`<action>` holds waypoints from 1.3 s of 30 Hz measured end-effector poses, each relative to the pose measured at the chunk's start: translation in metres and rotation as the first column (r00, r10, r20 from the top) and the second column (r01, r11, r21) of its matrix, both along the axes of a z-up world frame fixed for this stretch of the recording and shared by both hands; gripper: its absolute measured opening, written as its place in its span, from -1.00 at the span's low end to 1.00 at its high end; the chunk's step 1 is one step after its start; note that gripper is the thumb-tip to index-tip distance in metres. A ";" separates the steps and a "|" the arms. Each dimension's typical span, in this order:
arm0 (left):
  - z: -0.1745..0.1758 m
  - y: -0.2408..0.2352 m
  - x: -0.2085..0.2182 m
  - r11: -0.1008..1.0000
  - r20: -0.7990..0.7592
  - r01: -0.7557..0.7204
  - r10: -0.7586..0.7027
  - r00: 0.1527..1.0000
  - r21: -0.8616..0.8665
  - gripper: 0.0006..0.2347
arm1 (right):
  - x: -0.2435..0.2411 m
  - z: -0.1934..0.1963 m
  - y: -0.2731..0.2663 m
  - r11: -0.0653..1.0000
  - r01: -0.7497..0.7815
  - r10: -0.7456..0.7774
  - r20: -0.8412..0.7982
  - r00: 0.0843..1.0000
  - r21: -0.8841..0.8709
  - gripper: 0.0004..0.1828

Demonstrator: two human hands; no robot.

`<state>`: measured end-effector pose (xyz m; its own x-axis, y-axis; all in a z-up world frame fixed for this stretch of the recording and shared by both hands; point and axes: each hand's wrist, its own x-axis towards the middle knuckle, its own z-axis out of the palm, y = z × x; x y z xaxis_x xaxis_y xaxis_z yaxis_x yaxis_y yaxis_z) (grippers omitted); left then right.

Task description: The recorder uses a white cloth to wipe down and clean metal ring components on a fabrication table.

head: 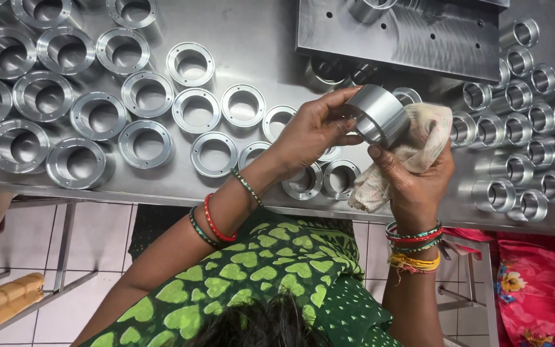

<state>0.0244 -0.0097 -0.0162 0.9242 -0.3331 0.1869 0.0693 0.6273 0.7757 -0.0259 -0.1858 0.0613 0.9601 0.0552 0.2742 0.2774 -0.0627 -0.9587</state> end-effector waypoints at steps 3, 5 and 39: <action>0.004 -0.009 -0.003 0.999 -0.073 0.033 -0.036 0.997 -0.036 -0.53 | -0.001 0.000 -0.005 1.000 -0.001 0.001 0.024 1.000 -0.015 -0.40; 0.000 -0.016 -0.003 0.998 -0.069 0.030 -0.034 0.997 -0.049 -0.51 | -0.001 -0.003 -0.011 1.000 -0.003 0.004 0.038 0.999 -0.022 -0.40; 0.092 0.018 -0.024 0.703 0.147 -0.289 0.257 0.955 0.649 -0.64 | 0.022 -0.065 0.015 0.974 0.216 -0.210 0.077 0.975 -0.069 -0.29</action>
<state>0.0006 0.0085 0.0759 0.9910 -0.1203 0.0590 -0.0660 -0.0550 0.9963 -0.0042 -0.1712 -0.0039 0.9309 -0.1251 0.3432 0.3151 -0.2000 -0.9278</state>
